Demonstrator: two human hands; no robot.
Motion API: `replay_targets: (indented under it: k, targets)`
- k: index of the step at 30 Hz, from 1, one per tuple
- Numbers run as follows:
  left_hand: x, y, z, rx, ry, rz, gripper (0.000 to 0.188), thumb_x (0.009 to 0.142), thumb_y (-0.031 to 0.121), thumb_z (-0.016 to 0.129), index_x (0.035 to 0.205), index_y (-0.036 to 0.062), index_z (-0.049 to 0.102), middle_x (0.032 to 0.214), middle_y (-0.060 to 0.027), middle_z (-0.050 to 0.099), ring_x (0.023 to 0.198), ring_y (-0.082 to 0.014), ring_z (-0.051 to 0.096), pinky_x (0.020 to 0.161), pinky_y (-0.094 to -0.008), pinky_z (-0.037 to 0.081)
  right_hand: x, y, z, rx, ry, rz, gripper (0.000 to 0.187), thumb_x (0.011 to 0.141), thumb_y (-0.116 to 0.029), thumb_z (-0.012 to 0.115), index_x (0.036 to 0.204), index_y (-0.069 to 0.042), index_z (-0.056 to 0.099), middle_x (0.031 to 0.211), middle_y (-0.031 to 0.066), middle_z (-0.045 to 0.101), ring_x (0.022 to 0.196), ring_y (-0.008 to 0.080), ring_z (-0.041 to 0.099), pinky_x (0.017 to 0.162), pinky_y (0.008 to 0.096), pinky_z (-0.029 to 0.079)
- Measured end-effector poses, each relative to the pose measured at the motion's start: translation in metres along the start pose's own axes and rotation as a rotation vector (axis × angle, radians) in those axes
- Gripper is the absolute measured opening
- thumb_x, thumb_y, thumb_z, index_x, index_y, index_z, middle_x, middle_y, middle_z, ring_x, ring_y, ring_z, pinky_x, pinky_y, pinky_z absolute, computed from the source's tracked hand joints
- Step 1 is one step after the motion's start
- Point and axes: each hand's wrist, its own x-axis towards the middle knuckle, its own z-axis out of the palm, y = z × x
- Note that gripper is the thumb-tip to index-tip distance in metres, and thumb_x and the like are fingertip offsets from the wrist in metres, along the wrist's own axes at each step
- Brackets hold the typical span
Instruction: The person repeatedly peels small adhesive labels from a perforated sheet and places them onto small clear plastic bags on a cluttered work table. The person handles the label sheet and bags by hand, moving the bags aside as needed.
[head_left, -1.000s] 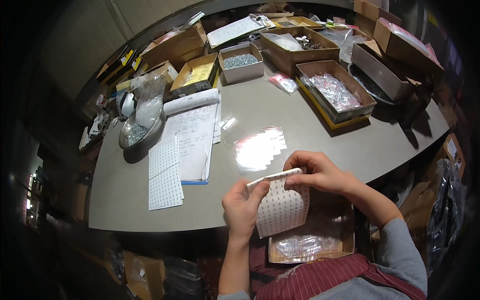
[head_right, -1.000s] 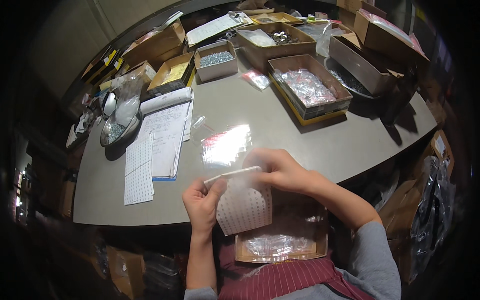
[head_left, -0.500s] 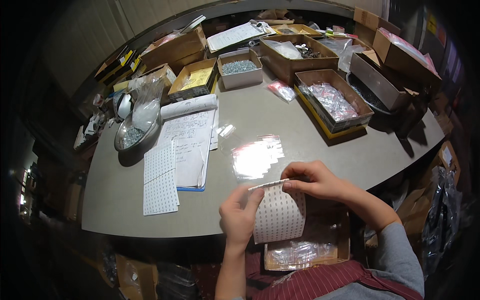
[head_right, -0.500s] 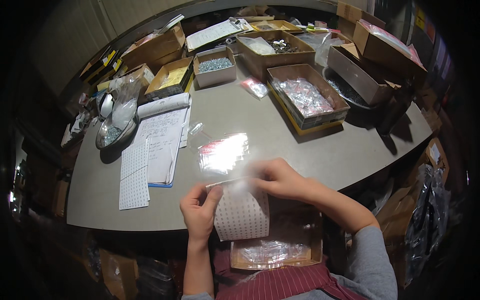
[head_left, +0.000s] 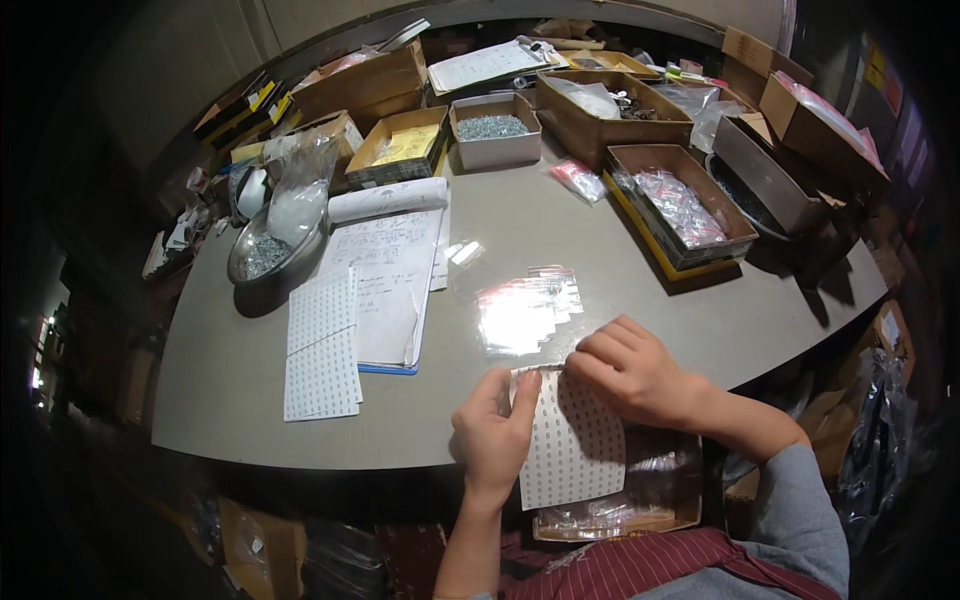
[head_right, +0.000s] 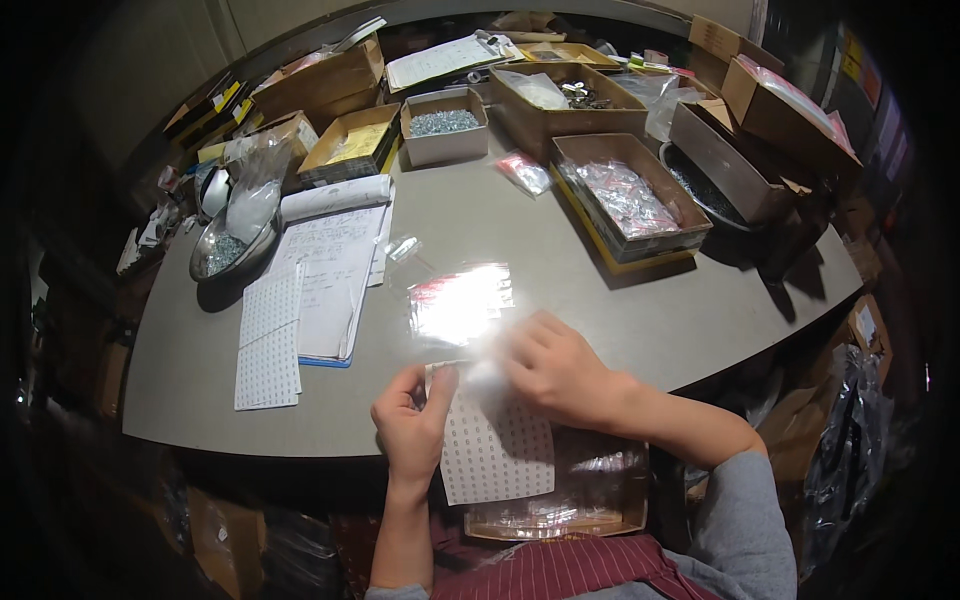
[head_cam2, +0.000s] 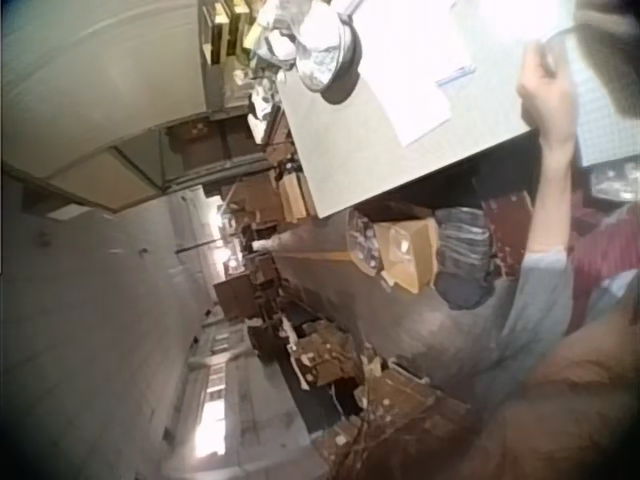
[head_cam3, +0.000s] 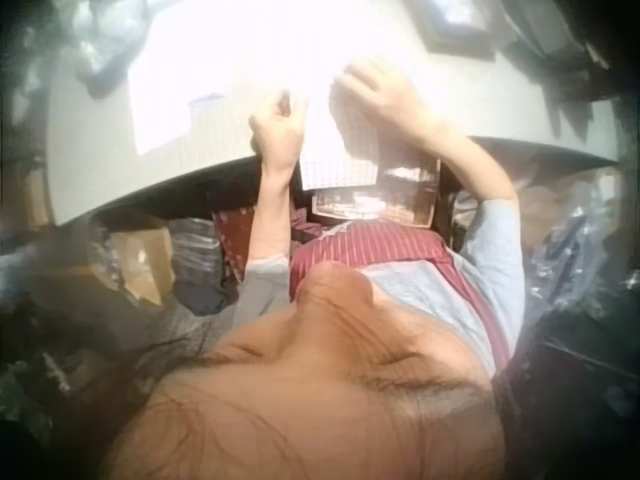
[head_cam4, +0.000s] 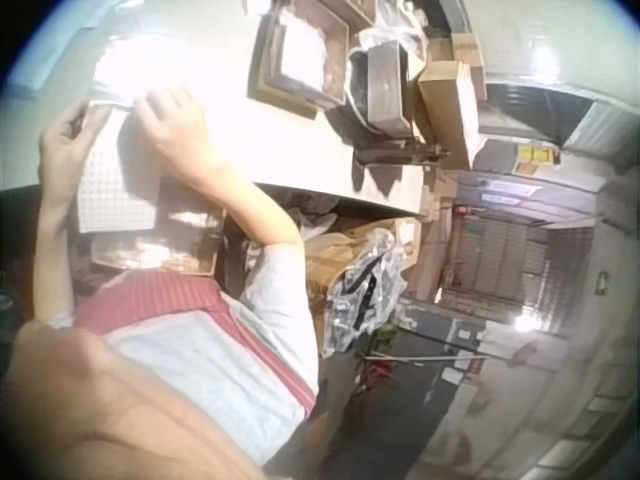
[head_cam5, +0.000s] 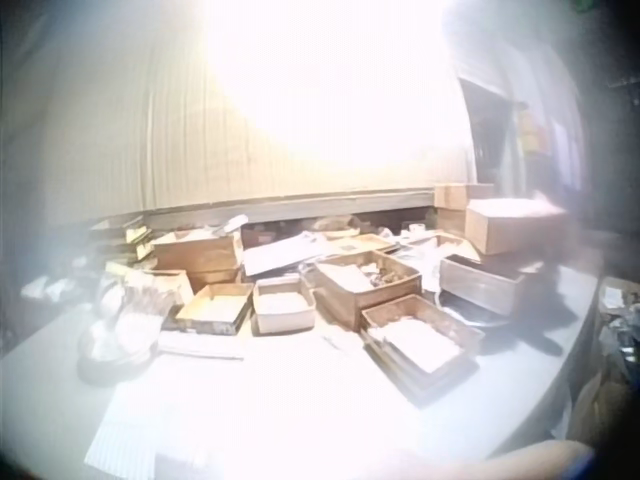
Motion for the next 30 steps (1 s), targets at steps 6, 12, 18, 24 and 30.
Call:
replay_targets:
  k: [6, 12, 18, 24, 30]
  targets:
    - [0.003, -0.001, -0.002, 0.027, -0.024, -0.062, 0.024, 0.097, 0.022, 0.072, 0.094, -0.0009, 0.070, 0.059, 0.0020, 0.050, 0.055, -0.0049, 0.039, 0.049, -0.0297, 0.032, 0.001, 0.012, -0.003, 0.239, -0.005, -0.081, 0.019, 0.081, -0.004, 0.074, 0.098, -0.001, 0.068, 0.089, 0.0090, 0.065, 0.076, 0.0224, 0.064, 0.065, 0.0333, 0.051]
    - [0.008, 0.009, -0.005, 0.017, -0.086, -0.127, 0.023, 0.095, 0.020, 0.074, 0.097, -0.0033, 0.073, 0.067, 0.0054, 0.059, 0.061, -0.0020, 0.042, 0.053, -0.0240, 0.034, 0.050, 0.082, 0.002, 0.550, -0.236, 0.591, 0.020, 0.091, -0.013, 0.070, 0.100, 0.004, 0.069, 0.083, 0.0109, 0.071, 0.071, 0.0178, 0.065, 0.068, 0.0316, 0.052]
    - [0.008, 0.012, -0.006, 0.007, -0.077, -0.075, 0.024, 0.098, 0.021, 0.071, 0.089, -0.0014, 0.067, 0.059, -0.0005, 0.053, 0.055, -0.0057, 0.041, 0.049, -0.0298, 0.034, 0.058, 0.115, 0.033, 0.176, -0.427, 0.474, 0.026, 0.086, -0.021, 0.072, 0.097, 0.003, 0.069, 0.085, 0.0215, 0.071, 0.080, 0.0377, 0.069, 0.074, 0.0455, 0.054]
    - [0.007, 0.010, -0.006, 0.004, -0.089, -0.052, 0.023, 0.098, 0.020, 0.071, 0.090, -0.0016, 0.068, 0.060, -0.0020, 0.055, 0.055, -0.0067, 0.043, 0.050, -0.0296, 0.035, 0.069, 0.123, -0.001, -0.110, -0.746, 0.669, 0.031, 0.085, -0.025, 0.076, 0.098, 0.002, 0.069, 0.086, 0.0219, 0.071, 0.084, 0.0410, 0.070, 0.077, 0.0470, 0.054]
    - [0.007, 0.009, -0.008, 0.014, -0.111, -0.040, 0.021, 0.097, 0.019, 0.071, 0.096, -0.0017, 0.070, 0.064, -0.0035, 0.059, 0.056, -0.0072, 0.046, 0.051, -0.0293, 0.037, 0.079, 0.122, 0.012, 0.463, -0.501, 0.431, 0.028, 0.089, -0.024, 0.071, 0.098, 0.002, 0.067, 0.093, 0.0217, 0.072, 0.090, 0.0392, 0.069, 0.080, 0.0446, 0.054]
